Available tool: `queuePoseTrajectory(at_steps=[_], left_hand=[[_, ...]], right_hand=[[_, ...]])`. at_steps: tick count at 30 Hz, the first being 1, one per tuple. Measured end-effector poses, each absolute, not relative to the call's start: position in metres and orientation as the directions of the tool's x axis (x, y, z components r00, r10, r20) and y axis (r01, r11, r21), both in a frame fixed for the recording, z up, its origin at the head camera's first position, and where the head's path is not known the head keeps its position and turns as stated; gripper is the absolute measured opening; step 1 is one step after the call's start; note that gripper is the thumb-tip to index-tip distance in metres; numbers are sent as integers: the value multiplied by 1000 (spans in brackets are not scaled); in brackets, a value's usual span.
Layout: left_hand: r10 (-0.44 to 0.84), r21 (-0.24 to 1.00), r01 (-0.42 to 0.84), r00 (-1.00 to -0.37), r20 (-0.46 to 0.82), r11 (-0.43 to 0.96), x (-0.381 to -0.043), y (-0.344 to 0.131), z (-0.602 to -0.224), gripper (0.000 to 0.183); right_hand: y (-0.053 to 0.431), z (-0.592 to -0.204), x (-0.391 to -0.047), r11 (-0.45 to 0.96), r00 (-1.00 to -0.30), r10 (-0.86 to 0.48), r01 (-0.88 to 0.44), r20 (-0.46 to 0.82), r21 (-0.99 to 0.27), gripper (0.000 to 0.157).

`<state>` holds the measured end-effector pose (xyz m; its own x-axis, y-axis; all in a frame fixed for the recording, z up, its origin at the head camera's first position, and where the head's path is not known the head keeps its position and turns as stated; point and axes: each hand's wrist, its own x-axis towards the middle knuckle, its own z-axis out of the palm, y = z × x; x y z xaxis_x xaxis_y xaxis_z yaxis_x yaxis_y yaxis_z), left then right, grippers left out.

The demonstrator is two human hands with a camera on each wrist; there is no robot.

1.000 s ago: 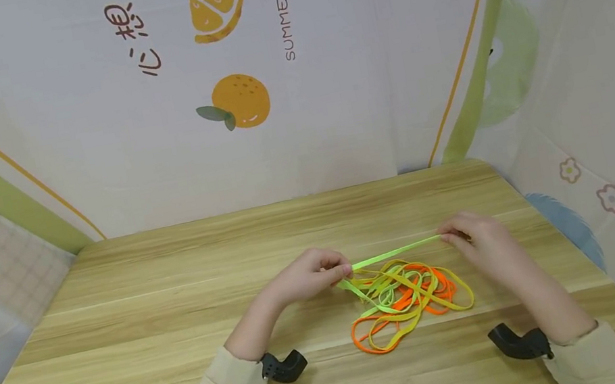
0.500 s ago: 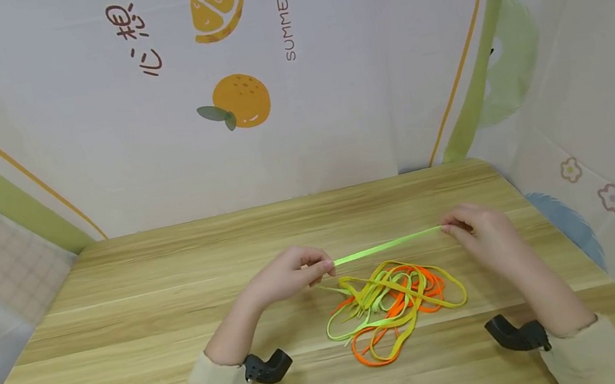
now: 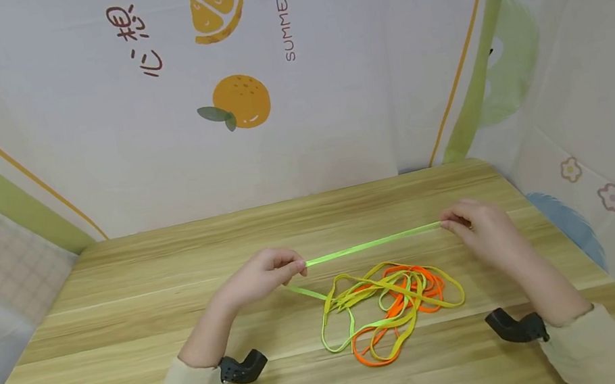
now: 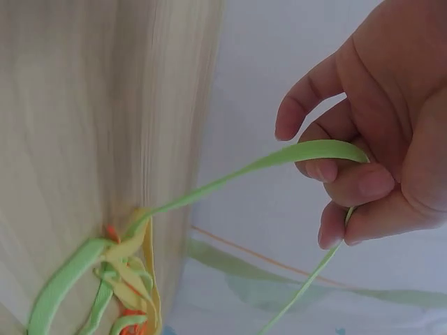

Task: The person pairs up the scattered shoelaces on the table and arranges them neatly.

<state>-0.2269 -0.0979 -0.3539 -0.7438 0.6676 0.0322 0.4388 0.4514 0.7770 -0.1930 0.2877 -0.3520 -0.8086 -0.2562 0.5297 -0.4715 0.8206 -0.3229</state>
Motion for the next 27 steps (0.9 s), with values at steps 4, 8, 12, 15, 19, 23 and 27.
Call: queuePoseTrajectory(at_steps=[4,8,12,15,19,23,27], left_hand=[[649,793,411,-760,25,450,-230,-111,-356,28],[640,797,399,-768,21,453,-233,-122,-359,29],[625,798,382,-781,10,466,-237,-134,-359,31],[616,797,373,-788,1,475,-239,-143,-359,32],[608,797,367,-794,-1,480,-242,-155,-359,32],[592,800,358,-806,4,482,-244,-165,-360,32],[573,798,348,-820,5,491,-247,-177,-362,32]], right_hand=[[288,-356,-198,823,-808,-286,-483,516,-300,6],[288,-358,-203,821,-814,-303,-487,496,-297,5],[289,-357,-209,813,-812,-323,-502,487,-297,4],[289,-356,-213,807,-806,-337,-513,486,-292,5],[290,-355,-217,810,-806,-340,-513,485,-283,4],[292,-354,-221,814,-825,-339,-499,452,-299,3],[293,-354,-224,825,-854,-336,-470,397,-314,4]])
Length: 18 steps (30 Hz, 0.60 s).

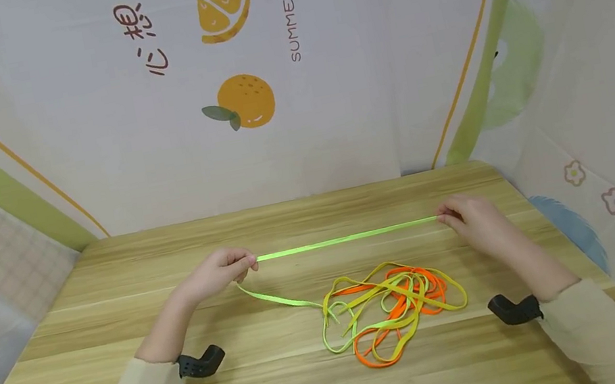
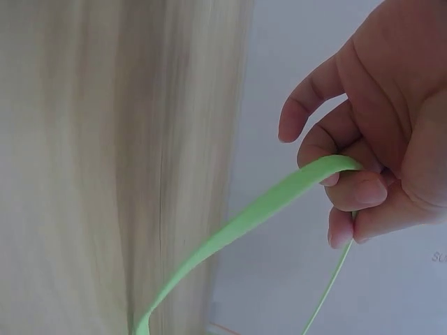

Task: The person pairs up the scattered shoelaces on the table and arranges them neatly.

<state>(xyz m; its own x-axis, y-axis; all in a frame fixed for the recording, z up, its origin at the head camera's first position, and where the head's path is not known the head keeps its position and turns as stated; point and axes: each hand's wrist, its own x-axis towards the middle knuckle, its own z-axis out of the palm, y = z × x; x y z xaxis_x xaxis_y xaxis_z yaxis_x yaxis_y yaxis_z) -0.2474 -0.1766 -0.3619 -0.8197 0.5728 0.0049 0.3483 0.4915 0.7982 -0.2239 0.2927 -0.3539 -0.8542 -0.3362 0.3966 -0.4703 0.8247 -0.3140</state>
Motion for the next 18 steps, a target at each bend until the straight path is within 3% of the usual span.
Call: queuePoseTrajectory(at_steps=[12,18], left_hand=[[539,805,310,-842,-15,507,-260,-209,-364,34],[528,801,303,-849,-20,517,-266,-223,-367,35]], right_hand=[[300,-356,-239,847,-895,-339,-424,290,-321,9],[304,-359,-249,851,-925,-300,-371,235,-372,18]])
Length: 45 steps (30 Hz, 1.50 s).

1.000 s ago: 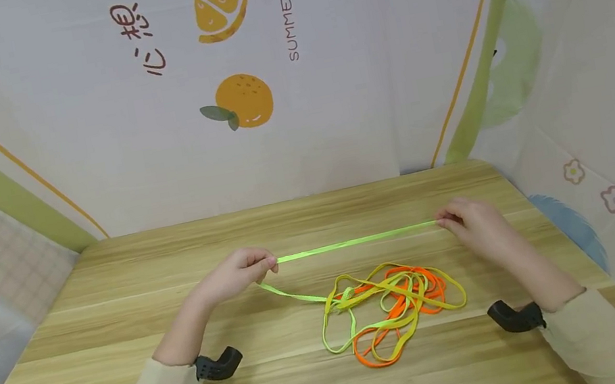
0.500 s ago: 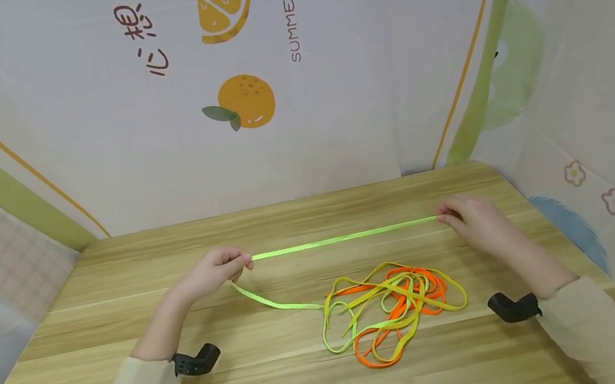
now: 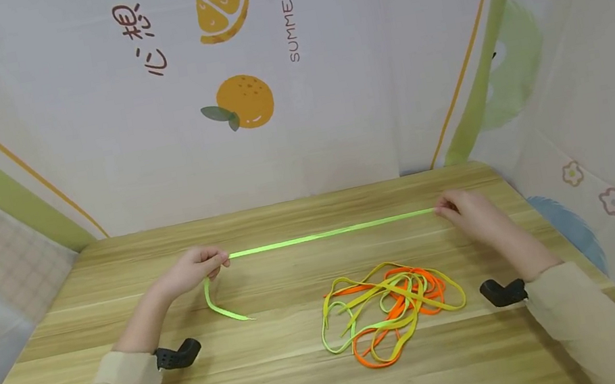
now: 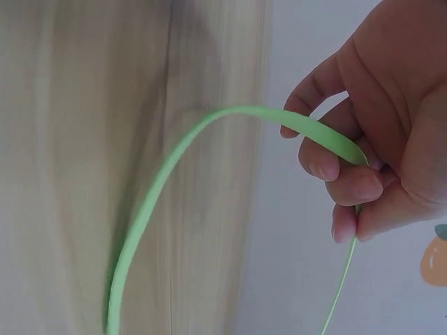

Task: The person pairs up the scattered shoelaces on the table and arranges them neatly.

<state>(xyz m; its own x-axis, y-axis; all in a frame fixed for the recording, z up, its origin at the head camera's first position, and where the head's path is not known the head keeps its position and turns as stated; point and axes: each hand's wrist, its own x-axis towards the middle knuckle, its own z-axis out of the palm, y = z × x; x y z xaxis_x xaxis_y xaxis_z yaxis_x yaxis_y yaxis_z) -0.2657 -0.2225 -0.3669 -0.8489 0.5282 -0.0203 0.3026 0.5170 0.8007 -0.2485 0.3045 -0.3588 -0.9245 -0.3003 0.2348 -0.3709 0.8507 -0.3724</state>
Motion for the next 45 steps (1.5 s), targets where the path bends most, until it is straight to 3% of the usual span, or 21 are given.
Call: queuePoseTrajectory(at_steps=[11,30,45], left_hand=[[464,788,263,-885,-32,556,-276,-247,-368,36],[325,761,179,-945,-44,624,-285,-284,-379,39],[199,813,77,-979,-49,576,-286,-305,-390,37]], right_hand=[[316,-370,-264,867,-946,-255,-315,199,-386,30],[323,-385,-284,845,-948,-267,-317,175,-431,20],[331,-399,-302,864,-964,-154,-237,214,-444,31]])
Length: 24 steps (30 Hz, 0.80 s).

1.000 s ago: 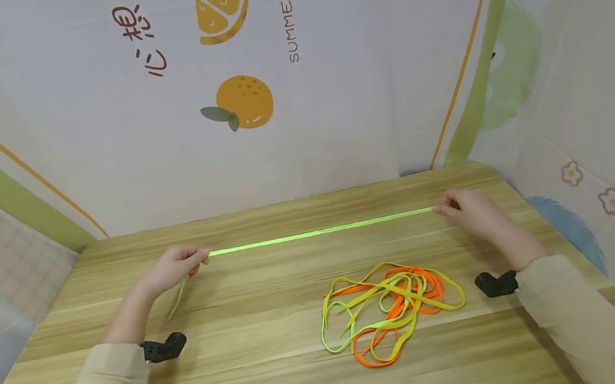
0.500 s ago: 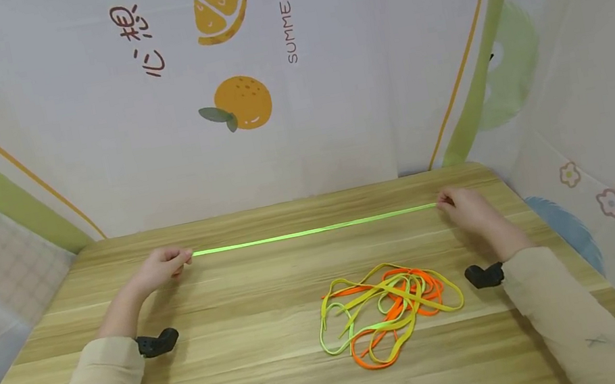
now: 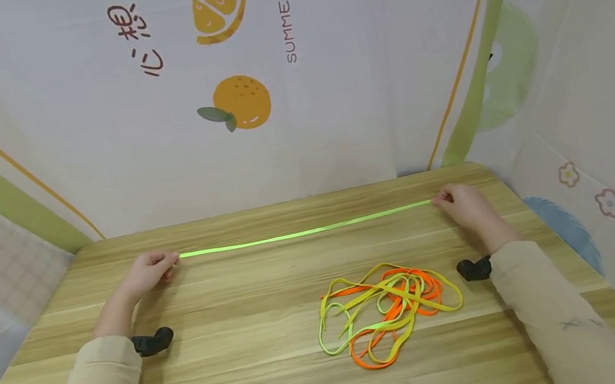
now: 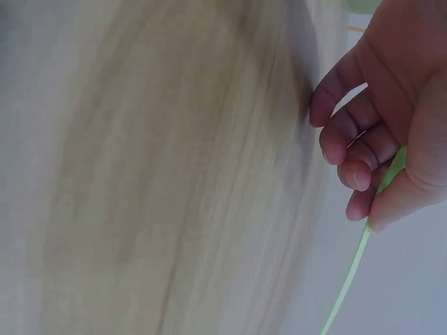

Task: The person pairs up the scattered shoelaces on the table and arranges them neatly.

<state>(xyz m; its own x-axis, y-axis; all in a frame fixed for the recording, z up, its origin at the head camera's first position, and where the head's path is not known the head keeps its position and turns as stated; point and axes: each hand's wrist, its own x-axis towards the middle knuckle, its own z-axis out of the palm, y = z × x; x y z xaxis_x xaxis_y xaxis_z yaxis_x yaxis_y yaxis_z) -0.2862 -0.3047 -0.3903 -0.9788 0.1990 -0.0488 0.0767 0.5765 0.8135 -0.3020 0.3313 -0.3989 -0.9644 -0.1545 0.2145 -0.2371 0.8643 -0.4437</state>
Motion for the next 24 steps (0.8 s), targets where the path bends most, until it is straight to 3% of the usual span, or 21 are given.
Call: queuePoseTrajectory(at_steps=[8,14,24], left_hand=[[48,808,-36,-996,-80,588,-293,-308,-401,41],[-55,767,-51,-998,-21,640,-295,-307,-405,42],[-190,786,-119,-982,-2,607,-294,-302,-406,34]], right_hand=[[336,-410,-306,870,-970,-125,-208,207,-447,33],[333,-414,-310,872,-972,-127,-205,200,-444,33],[326,-417,-320,875,-974,-116,-194,196,-444,33]])
